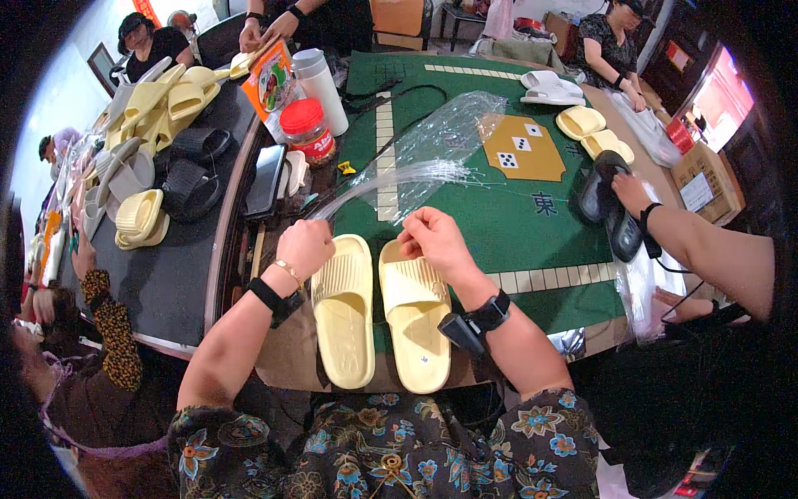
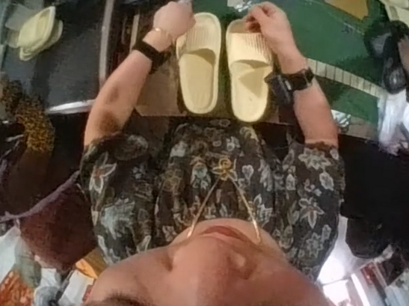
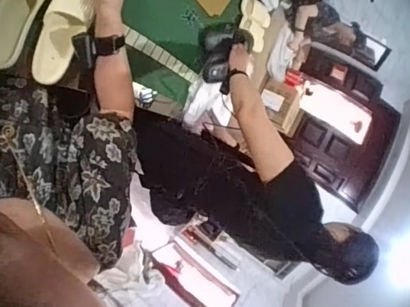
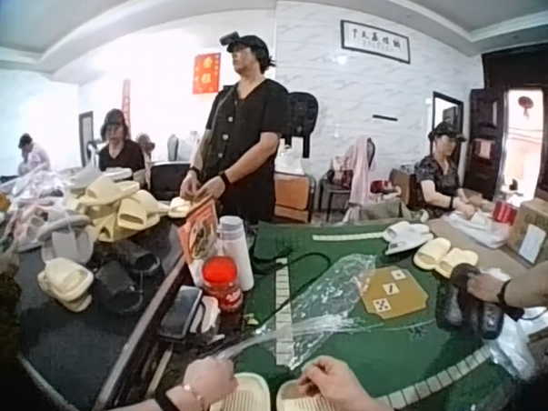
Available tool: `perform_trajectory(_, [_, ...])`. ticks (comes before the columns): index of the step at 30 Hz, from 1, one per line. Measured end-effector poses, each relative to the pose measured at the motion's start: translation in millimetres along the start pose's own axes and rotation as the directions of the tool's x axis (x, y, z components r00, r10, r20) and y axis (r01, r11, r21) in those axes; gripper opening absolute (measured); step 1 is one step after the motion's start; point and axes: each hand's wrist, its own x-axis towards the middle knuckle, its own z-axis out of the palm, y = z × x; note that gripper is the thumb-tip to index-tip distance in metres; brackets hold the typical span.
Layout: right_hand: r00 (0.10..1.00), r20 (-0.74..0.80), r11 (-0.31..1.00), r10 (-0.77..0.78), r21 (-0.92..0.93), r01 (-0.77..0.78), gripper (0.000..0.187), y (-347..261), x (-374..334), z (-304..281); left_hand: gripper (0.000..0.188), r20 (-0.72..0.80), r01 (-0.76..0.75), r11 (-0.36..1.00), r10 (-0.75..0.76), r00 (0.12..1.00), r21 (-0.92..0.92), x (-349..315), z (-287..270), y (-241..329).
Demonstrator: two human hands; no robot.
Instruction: The recorder and several other people are assembling components of sandals at a large table, specifically applying glue and joining upper straps to the soles.
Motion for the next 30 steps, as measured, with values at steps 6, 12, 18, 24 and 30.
perform_trajectory(6, [0.997,0.070,0.999,-0.042,-0.014,0.043,0.012,10,2,5,0.009,-0.193,-0.192,0.689,0.076,0.978,-0.699,-13,0,30])
perform_trajectory(12, [0.996,0.073,0.993,-0.055,-0.100,0.062,0.018,4,-9,16,0.011,-0.127,-0.142,0.624,0.070,0.989,-0.768,-19,9,42])
perform_trajectory(18, [0.982,0.104,0.958,-0.157,-0.225,0.177,0.018,16,-5,17,0.015,-0.077,-0.070,0.599,0.013,0.997,-0.798,-21,15,45])
perform_trajectory(24, [0.983,0.086,0.947,-0.162,-0.267,0.179,0.016,18,-5,20,0.013,-0.087,-0.082,0.546,0.018,0.996,-0.833,-22,17,45])
perform_trajectory(30, [0.982,0.065,0.921,-0.180,-0.340,0.191,0.015,14,-7,21,0.013,-0.034,-0.029,0.499,-0.003,0.999,-0.866,-22,18,43])
